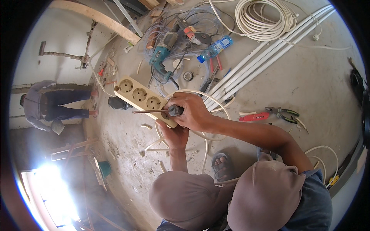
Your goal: The person disassembles an old power strip using a screwdriver and pliers, then begins wiring a new power strip by stripping insulation from a cable and securing the wires into the internal terminals of the new casing.
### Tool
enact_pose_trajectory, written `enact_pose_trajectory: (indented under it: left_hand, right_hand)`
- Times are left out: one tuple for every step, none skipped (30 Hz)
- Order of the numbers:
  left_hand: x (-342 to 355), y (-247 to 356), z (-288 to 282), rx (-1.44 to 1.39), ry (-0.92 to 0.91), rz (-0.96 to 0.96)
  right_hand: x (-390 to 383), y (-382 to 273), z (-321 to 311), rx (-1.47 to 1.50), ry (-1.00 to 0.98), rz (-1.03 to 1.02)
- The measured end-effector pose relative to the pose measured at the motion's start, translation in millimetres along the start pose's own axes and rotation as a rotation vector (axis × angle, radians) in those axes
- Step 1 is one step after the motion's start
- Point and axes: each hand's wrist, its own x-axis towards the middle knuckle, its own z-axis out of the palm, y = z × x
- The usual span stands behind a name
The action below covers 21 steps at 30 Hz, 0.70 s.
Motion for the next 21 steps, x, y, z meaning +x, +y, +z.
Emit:
enact_pose_trajectory:
  left_hand:
    - [0.8,1.4,-3.3,-0.057,-0.092,-0.008]
    - [-2.3,0.5,-5.6,0.022,-0.024,0.0]
    - [-3.3,-1.5,5.8,0.098,0.042,0.005]
    - [-3.7,-3.6,12.3,0.173,0.109,0.01]
    - [-3.2,-5.7,12.0,0.18,0.11,0.012]
    - [-3.3,-5.2,11.5,0.19,0.111,0.019]
    - [-3.5,-5.4,9.8,0.203,0.136,0.03]
    - [-3.5,-5.9,8.3,0.215,0.162,0.04]
    - [-2.5,-5.4,7.6,0.231,0.212,0.058]
    - [-1.9,-4.0,6.6,0.247,0.262,0.076]
    - [-1.1,-1.4,5.1,0.228,0.283,0.092]
    - [3.4,-0.5,8.9,0.205,0.299,0.103]
    - [3.9,3.6,9.2,0.187,0.323,0.119]
    - [3.1,9.3,5.8,0.211,0.261,0.098]
    - [2.6,14.6,1.6,0.232,0.2,0.075]
    - [2.2,19.3,-1.4,0.256,0.137,0.055]
    - [5.3,15.7,-5.2,0.228,0.195,0.06]
    - [2.0,20.5,-7.0,0.218,0.196,0.084]
    - [0.3,21.4,-9.0,0.196,0.193,0.104]
    - [-1.0,22.5,-10.7,0.174,0.189,0.124]
    - [-2.5,23.9,-12.4,0.271,0.199,0.151]
  right_hand:
    - [0.6,-1.6,-2.0,-0.011,-0.012,-0.013]
    - [0.7,-2.6,-3.2,-0.021,-0.025,-0.025]
    - [0.2,-1.5,-4.7,-0.044,-0.009,-0.056]
    - [-0.5,-0.5,-5.9,-0.066,0.007,-0.086]
    - [-1.0,0.5,-6.6,-0.088,0.022,-0.115]
    - [-0.5,0.2,-5.3,-0.116,0.026,-0.127]
    - [0.0,0.1,-3.7,-0.144,0.031,-0.138]
    - [0.4,0.2,-2.3,-0.171,0.034,-0.148]
    - [2.7,-2.5,-3.4,-0.164,-0.006,-0.121]
    - [4.2,-4.3,-6.2,-0.157,-0.047,-0.094]
    - [5.6,-5.8,-9.7,-0.149,-0.09,-0.067]
    - [7.8,-6.5,-18.4,-0.075,-0.122,-0.011]
    - [10.5,-8.9,-26.4,0.008,-0.158,0.044]
    - [13.4,-11.8,-36.5,0.091,-0.197,0.1]
    - [17.5,-20.5,-56.2,-0.006,-0.262,0.153]
    - [19.5,-25.0,-75.1,-0.102,-0.326,0.2]
    - [13.8,-10.5,-85.8,-0.211,-0.326,0.142]
    - [7.8,1.6,-91.6,-0.306,-0.329,0.075]
    - [2.7,1.9,-103.1,-0.387,-0.346,-0.003]
    - [-1.1,-1.6,-114.8,-0.468,-0.361,-0.082]
    - [-2.0,-11.2,-125.8,-0.429,-0.443,-0.041]
